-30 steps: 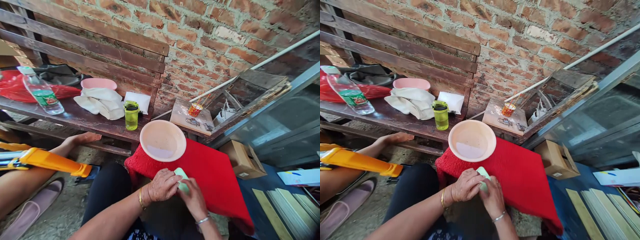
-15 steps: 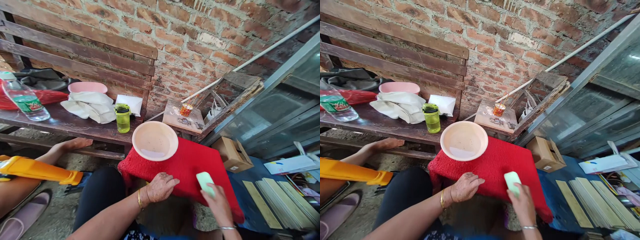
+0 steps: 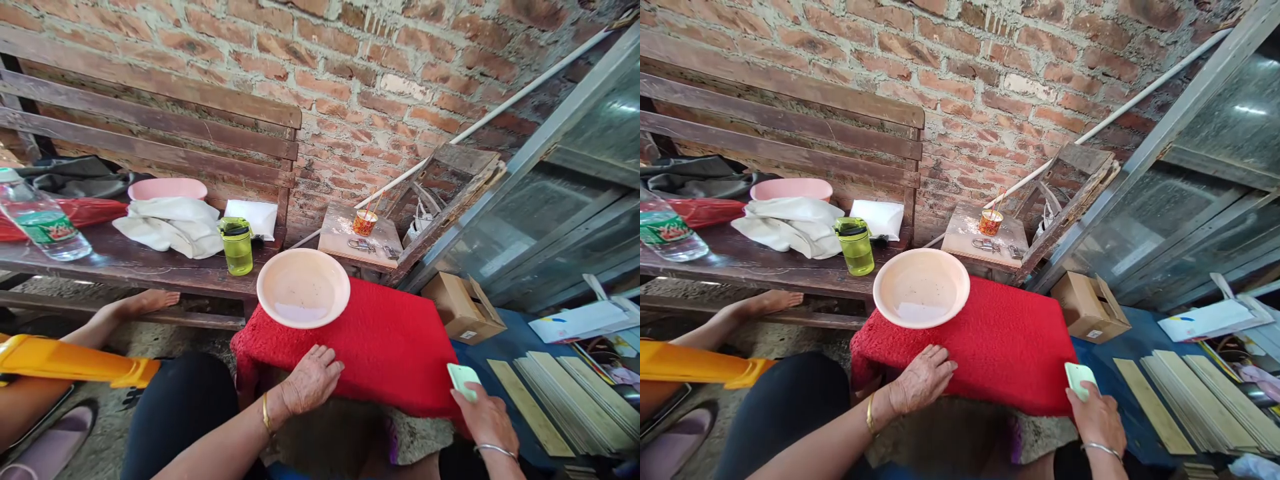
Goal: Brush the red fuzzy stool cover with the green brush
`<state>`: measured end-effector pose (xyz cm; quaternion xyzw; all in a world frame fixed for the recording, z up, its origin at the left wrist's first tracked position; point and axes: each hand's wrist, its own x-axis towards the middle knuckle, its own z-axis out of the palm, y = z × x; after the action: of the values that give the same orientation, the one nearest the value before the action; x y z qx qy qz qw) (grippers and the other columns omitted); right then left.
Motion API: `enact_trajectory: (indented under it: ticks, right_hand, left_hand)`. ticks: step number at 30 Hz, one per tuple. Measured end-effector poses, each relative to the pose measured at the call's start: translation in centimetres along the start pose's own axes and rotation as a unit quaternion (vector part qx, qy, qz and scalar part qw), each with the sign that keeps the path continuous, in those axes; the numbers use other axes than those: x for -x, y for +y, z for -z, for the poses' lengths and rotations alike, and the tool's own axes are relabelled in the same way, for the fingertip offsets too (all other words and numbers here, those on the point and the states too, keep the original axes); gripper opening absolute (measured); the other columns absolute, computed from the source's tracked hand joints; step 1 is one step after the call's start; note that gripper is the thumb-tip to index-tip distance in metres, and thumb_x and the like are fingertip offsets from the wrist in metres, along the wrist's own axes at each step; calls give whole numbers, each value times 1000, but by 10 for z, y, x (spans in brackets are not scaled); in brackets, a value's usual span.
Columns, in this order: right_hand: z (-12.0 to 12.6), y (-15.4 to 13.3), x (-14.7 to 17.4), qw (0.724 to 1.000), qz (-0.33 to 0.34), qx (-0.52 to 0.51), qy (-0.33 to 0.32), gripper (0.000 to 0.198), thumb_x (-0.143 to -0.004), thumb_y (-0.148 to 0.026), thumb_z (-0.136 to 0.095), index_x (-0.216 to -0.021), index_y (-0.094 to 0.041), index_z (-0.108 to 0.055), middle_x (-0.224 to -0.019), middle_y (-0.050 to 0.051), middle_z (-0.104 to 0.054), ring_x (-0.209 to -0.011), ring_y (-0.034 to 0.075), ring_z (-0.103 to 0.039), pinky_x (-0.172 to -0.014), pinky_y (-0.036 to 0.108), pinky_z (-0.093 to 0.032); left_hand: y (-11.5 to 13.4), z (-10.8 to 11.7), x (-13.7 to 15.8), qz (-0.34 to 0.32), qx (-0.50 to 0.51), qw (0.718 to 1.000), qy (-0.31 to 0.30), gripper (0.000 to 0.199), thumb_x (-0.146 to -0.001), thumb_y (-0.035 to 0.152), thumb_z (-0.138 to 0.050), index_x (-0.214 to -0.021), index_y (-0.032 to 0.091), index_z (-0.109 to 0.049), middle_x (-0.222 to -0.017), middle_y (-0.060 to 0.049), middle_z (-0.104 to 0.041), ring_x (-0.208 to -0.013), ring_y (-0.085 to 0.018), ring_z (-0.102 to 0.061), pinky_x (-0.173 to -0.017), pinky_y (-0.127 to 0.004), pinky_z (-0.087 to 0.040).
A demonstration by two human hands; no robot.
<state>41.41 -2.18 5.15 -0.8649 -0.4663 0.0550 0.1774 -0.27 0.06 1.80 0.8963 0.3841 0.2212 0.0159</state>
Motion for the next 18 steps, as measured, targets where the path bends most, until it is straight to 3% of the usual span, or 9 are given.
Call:
enact_trajectory:
  ticks: [3, 5, 8, 11, 14, 18]
  right_hand:
    - [-9, -35, 7, 998, 62, -32, 5, 37, -68, -63, -52, -85, -35, -68, -68, 9, -56, -75, 39, -64, -78, 59, -49]
    - [-32, -85, 25, 984, 153, -80, -35, 40, -72, -58, -54, -93, -29, -70, -84, 11, -61, -82, 34, -65, -79, 52, -52]
    - [-73, -161, 54, 956, 260, -112, -79, 31, -76, -45, -61, -100, -29, -71, -96, 6, -62, -89, 25, -65, -84, 40, -52]
    - [-98, -194, 58, 930, 335, -115, -98, 26, -76, -33, -66, -101, -31, -71, -97, 3, -62, -94, 22, -63, -87, 35, -51]
    - [-91, -170, 30, 947, 294, -99, -87, 26, -74, -38, -65, -99, -30, -71, -97, 3, -63, -91, 22, -63, -88, 36, -51]
    - [-44, -74, -29, 985, 160, -46, -42, 37, -73, -51, -56, -95, -25, -71, -76, 5, -58, -80, 28, -62, -82, 47, -53]
  left_hand:
    - [3, 0, 1, -29, -2, 999, -26, 10, -94, 23, -55, -104, 22, -59, -95, -4, -58, -89, -22, -55, -90, -40, -45]
    - [6, 0, 1, -56, -5, 998, -34, 6, -94, 24, -56, -100, 22, -58, -94, -3, -57, -89, -21, -55, -91, -40, -44]
    - [10, -2, -2, -85, -5, 996, -37, 6, -94, 26, -57, -99, 22, -57, -93, -2, -59, -89, -21, -56, -92, -39, -44]
    - [11, -8, -3, -81, 1, 996, -38, 9, -94, 26, -58, -102, 22, -58, -94, -2, -61, -92, -20, -59, -95, -39, -44]
    - [6, -19, -1, -40, 1, 999, -28, 28, -94, 33, -61, -120, 24, -58, -115, -6, -63, -114, -26, -58, -103, -44, -42]
    - [-11, -34, 7, -11, -2, 999, -36, 63, -91, 53, -63, -145, 26, -46, -149, -13, -48, -143, -34, -37, -115, -53, -31]
